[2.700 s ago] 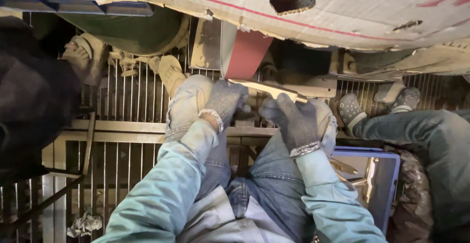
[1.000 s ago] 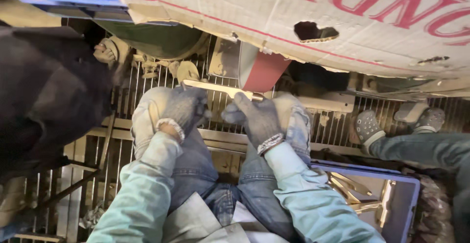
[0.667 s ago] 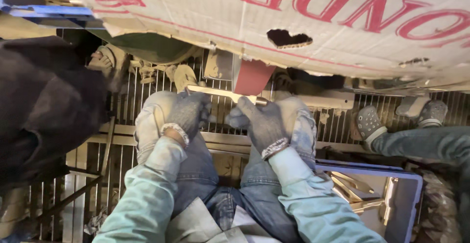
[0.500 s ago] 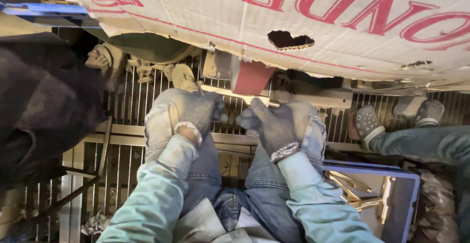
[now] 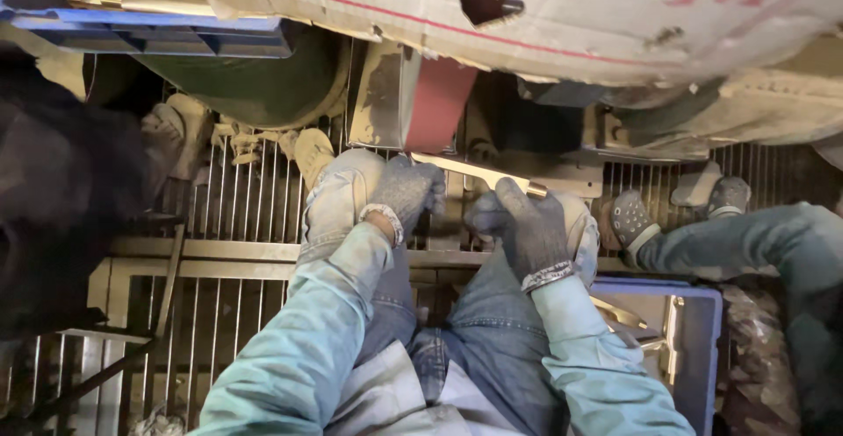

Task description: The person sits on a metal grate floor and repeatedly rubs brass-colored metal parts against a moving red sanding belt. They pick up each part from a blue tray, press it against the belt, and place it back into the tray.

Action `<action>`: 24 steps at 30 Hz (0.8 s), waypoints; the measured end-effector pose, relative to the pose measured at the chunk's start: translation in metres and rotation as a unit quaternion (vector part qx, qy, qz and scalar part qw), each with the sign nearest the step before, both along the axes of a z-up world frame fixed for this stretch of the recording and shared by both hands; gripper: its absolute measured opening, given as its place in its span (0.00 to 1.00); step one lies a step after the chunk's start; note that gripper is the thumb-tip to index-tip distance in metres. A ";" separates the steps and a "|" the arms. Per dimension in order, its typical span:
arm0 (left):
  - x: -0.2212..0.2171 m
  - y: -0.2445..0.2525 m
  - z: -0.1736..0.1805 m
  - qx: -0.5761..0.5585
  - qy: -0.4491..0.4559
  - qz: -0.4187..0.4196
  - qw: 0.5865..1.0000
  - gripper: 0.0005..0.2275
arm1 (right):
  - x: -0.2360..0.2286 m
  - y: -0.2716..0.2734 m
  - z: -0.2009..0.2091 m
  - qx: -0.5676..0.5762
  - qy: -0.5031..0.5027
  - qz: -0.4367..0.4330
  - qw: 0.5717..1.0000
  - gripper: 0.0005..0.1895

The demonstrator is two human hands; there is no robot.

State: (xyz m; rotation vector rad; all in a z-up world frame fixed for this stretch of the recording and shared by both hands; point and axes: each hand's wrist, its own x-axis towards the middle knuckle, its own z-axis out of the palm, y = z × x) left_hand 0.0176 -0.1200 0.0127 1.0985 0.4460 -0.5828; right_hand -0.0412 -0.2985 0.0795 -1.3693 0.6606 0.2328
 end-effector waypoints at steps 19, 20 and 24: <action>-0.053 0.047 0.089 -0.011 -0.260 -0.125 0.958 0.16 | -0.049 -0.040 0.054 -0.202 -0.174 0.226 0.937 0.32; -0.051 0.047 0.087 -0.017 -0.258 -0.126 0.958 0.16 | -0.047 -0.041 0.053 -0.198 -0.187 0.231 0.934 0.32; -0.039 0.046 0.081 -0.006 -0.223 -0.144 0.964 0.16 | -0.037 -0.047 0.037 -0.150 -0.128 0.209 0.958 0.31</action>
